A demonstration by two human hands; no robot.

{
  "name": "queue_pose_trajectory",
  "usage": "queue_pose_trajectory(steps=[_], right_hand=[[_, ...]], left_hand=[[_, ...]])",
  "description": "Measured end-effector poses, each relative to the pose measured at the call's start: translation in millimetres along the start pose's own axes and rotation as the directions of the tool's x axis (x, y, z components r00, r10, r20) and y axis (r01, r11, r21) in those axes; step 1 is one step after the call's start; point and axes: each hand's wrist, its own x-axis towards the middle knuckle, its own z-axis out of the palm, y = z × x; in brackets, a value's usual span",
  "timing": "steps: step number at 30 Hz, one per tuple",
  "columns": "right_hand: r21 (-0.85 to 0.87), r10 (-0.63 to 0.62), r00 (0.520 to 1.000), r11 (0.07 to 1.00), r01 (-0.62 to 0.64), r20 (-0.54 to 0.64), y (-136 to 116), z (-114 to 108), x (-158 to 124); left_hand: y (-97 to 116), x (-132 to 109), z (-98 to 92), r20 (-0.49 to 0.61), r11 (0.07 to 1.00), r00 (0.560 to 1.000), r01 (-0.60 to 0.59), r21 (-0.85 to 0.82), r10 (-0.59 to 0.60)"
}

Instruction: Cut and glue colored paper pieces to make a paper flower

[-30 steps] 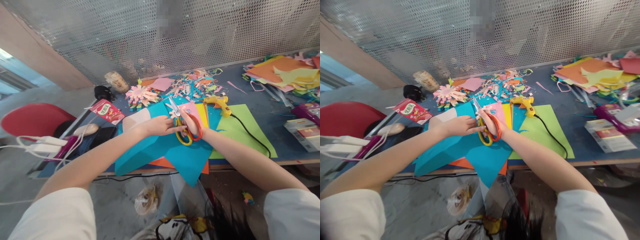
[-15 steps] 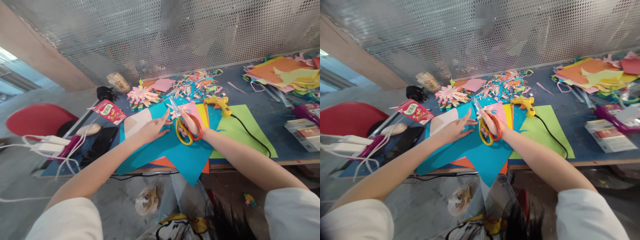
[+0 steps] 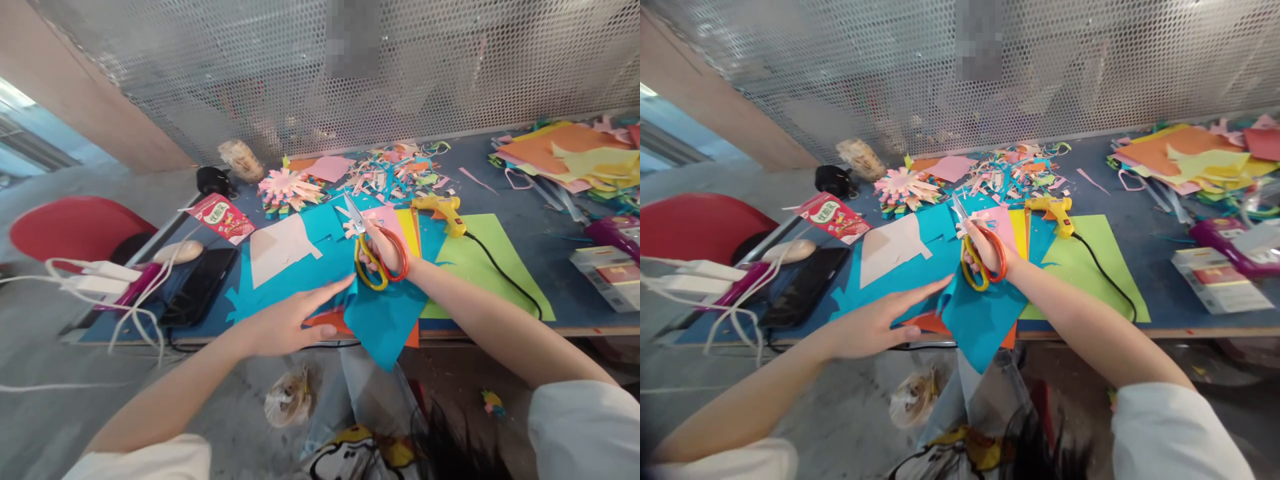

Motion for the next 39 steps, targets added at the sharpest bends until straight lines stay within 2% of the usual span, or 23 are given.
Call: queue_pose_trajectory(steps=[2,4,5,8,9,11,13,14,15,16,17,18,19,20,21,23,24,26,28,30,33,34,39], right_hand=[[0.001,0.012,1.0,1.0,-0.012,0.004,-1,0,0],[-0.003,0.028,1.0,1.0,-0.028,0.004,-2,0,0],[-0.006,0.037,0.999,0.999,-0.037,0.002,-3,0,-1],[-0.021,0.081,0.997,0.996,-0.081,-0.007,-8,2,-2],[-0.027,0.103,0.995,0.994,-0.103,-0.009,-10,3,-3],[-0.039,0.148,0.989,0.988,-0.148,-0.01,-14,3,-4],[-0.049,0.18,0.984,0.982,-0.181,-0.01,-16,3,-5],[-0.052,0.19,0.982,0.98,-0.191,-0.009,-16,2,-5],[-0.054,0.197,0.98,0.979,-0.197,-0.008,-16,2,-4],[-0.056,0.201,0.98,0.978,-0.201,-0.006,-16,1,-4],[-0.058,0.203,0.979,0.977,-0.203,-0.004,-15,1,-4],[-0.061,0.204,0.979,0.977,-0.204,-0.003,-15,0,-4],[-0.065,0.203,0.979,0.977,-0.203,-0.003,-14,0,-4],[-0.07,0.203,0.979,0.977,-0.203,-0.003,-14,-1,-4],[-0.075,0.205,0.979,0.976,-0.204,-0.003,-14,-1,-4],[-0.086,0.215,0.977,0.973,-0.214,-0.001,-14,-1,-4],[-0.091,0.222,0.975,0.971,-0.221,0.002,-15,-1,-4],[-0.099,0.24,0.971,0.966,-0.238,0.012,-16,-1,-3],[-0.107,0.261,0.965,0.961,-0.256,0.032,-16,-2,-2],[-0.116,0.282,0.958,0.955,-0.275,0.056,-17,-4,-1],[-0.129,0.297,0.952,0.95,-0.285,0.079,-18,-6,-1],[-0.134,0.295,0.952,0.95,-0.283,0.081,-19,-7,-1],[-0.156,0.28,0.958,0.951,-0.268,0.057,-22,-7,-6]], left_hand=[[4,-8,0.3,-0.172,0.976,0.975,0.169,0.141,-0.144],[6,-8,0.4,-0.296,0.933,0.934,0.274,0.232,-0.2],[6,-7,0.7,-0.291,0.931,0.944,0.238,0.277,-0.155],[5,-4,3.4,-0.067,0.95,0.997,-0.02,0.31,0.043],[3,-3,5.2,-0.022,0.953,0.999,-0.03,0.303,0.039],[-1,-1,10.1,-0.095,0.925,0.985,0.166,0.342,-0.141],[-4,0,15.0,-0.292,0.812,0.897,0.429,0.395,-0.332],[-2,0,16.8,-0.345,0.781,0.871,0.475,0.404,-0.351],[2,0,17.7,-0.338,0.798,0.886,0.442,0.41,-0.317],[9,-1,17.8,-0.274,0.851,0.933,0.331,0.407,-0.232],[18,-3,17.2,-0.143,0.914,0.984,0.151,0.377,-0.104],[27,-6,16.1,-0.032,0.948,0.999,-0.019,0.317,0.031],[36,-9,14.8,0.055,0.954,0.984,-0.178,0.243,0.17],[44,-13,13.6,0.133,0.929,0.941,-0.33,0.168,0.31],[49,-16,12.8,0.09,0.92,0.93,-0.365,0.143,0.356],[53,-20,12.6,-0.163,0.942,0.946,-0.237,0.238,0.279],[51,-20,13.2,-0.27,0.947,0.935,-0.151,0.285,0.23],[44,-17,15.1,-0.452,0.938,0.873,-0.016,0.347,0.182],[37,-10,17.8,-0.566,0.939,0.801,0.016,0.344,0.194],[31,-1,22.0,-0.578,0.95,0.8,0.036,0.309,0.158],[24,12,32.1,-0.383,0.925,0.922,0.195,0.327,-0.059],[22,15,35.7,-0.321,0.911,0.937,0.245,0.331,-0.135],[22,19,36.7,-0.273,0.852,0.908,0.399,0.338,-0.317]])
